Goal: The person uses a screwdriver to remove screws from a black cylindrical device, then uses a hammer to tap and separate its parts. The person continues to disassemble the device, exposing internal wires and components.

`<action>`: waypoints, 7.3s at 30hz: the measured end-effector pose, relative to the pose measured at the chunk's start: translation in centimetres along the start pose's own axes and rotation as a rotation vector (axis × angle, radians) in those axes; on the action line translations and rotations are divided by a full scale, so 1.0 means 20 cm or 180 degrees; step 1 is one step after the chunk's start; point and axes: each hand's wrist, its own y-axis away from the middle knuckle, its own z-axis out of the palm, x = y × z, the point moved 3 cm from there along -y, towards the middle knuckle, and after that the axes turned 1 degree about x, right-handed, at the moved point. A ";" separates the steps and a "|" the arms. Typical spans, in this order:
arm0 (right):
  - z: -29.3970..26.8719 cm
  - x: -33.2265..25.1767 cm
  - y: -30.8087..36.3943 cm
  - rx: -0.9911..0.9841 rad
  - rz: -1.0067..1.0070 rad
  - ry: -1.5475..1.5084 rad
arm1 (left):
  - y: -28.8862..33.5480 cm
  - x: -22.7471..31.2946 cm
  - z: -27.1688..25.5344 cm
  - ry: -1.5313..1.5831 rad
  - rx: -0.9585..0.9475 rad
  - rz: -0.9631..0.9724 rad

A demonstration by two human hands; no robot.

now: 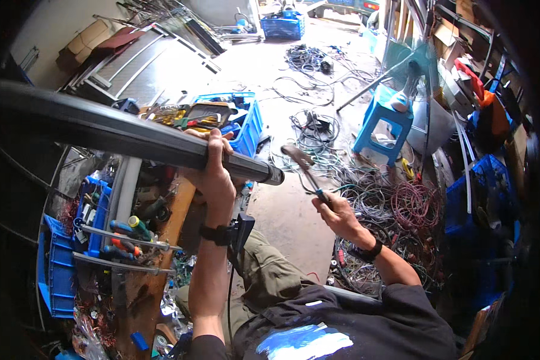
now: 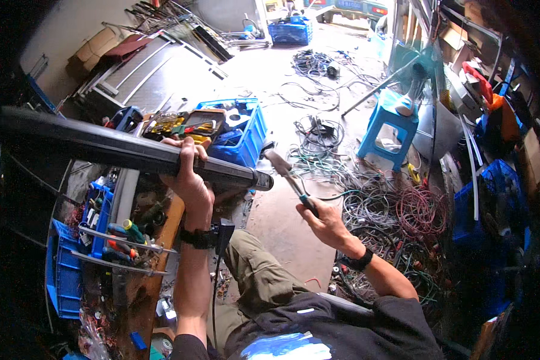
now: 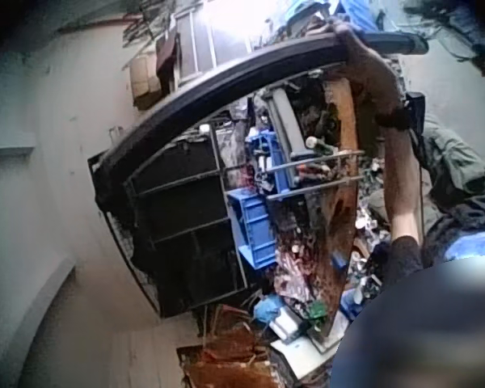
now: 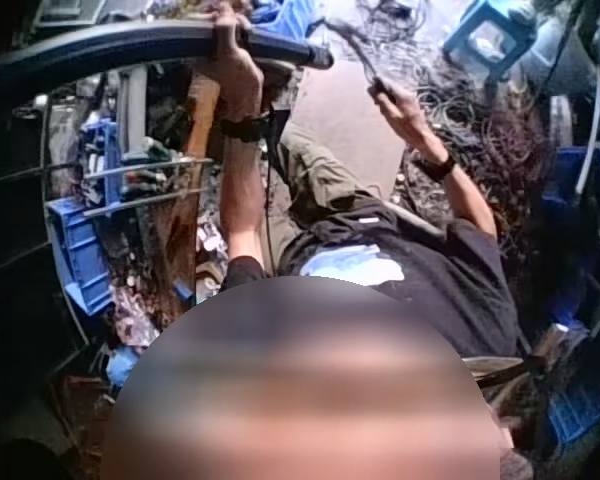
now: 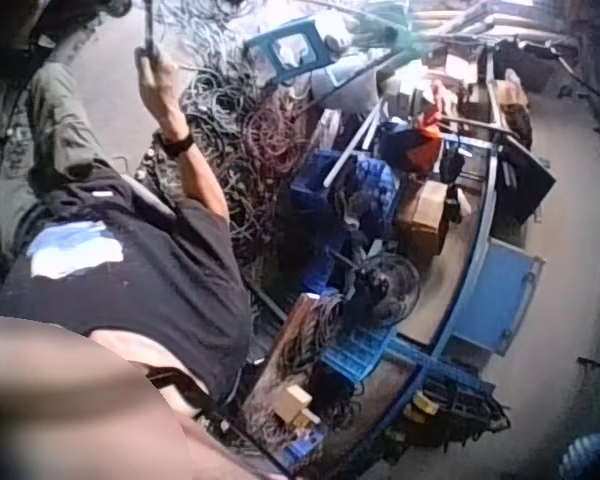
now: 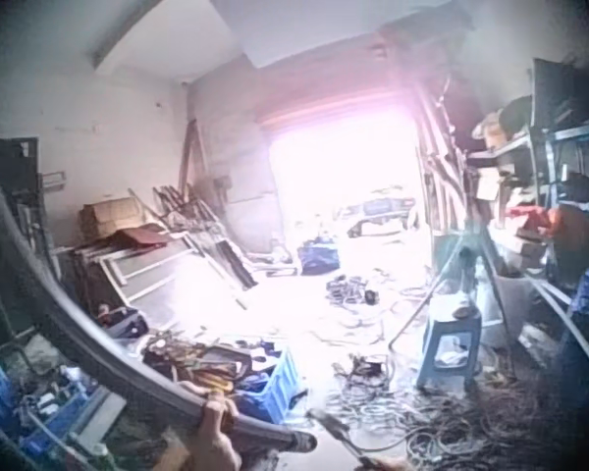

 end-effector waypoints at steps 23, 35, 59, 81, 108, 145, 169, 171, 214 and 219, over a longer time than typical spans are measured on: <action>-0.58 0.00 -0.11 0.2287 -0.1482 0.0835 | 0.01 -0.50 0.23 -0.0074 -0.0015 0.0066; -0.39 0.55 0.03 0.0826 0.0858 -0.0512 | -0.09 -0.45 0.18 0.0431 0.0061 0.0024; -0.32 0.26 -0.07 0.0588 0.0941 -0.0802 | -0.03 -0.40 0.19 0.0758 0.0372 -0.0288; -0.15 -0.08 -0.01 -0.0676 0.1060 -0.2338 | 0.17 0.16 -0.06 0.1730 -0.0028 -0.0702; 0.16 -0.55 0.04 -0.1120 0.1358 -0.2404 | 0.43 0.97 -0.19 0.0761 0.0172 0.0418; 1.44 -1.33 0.74 -0.4979 0.0178 -0.3889 | 1.64 1.80 -1.87 0.3486 0.2218 0.1360; 1.44 -1.24 0.67 -0.4515 0.0640 -0.3976 | 1.59 1.75 -1.92 0.1496 0.2984 0.1153; 1.44 -1.24 0.67 -0.4593 0.0749 -0.3955 | 1.59 1.75 -1.91 0.1358 0.3038 0.1196; 1.37 -1.24 0.72 -0.4856 0.1430 -0.3854 | 1.71 1.76 -1.99 0.2890 0.2684 0.1246; 1.36 -1.23 0.71 -0.4720 0.1539 -0.3837 | 1.80 1.79 -2.19 0.3659 0.2779 0.1424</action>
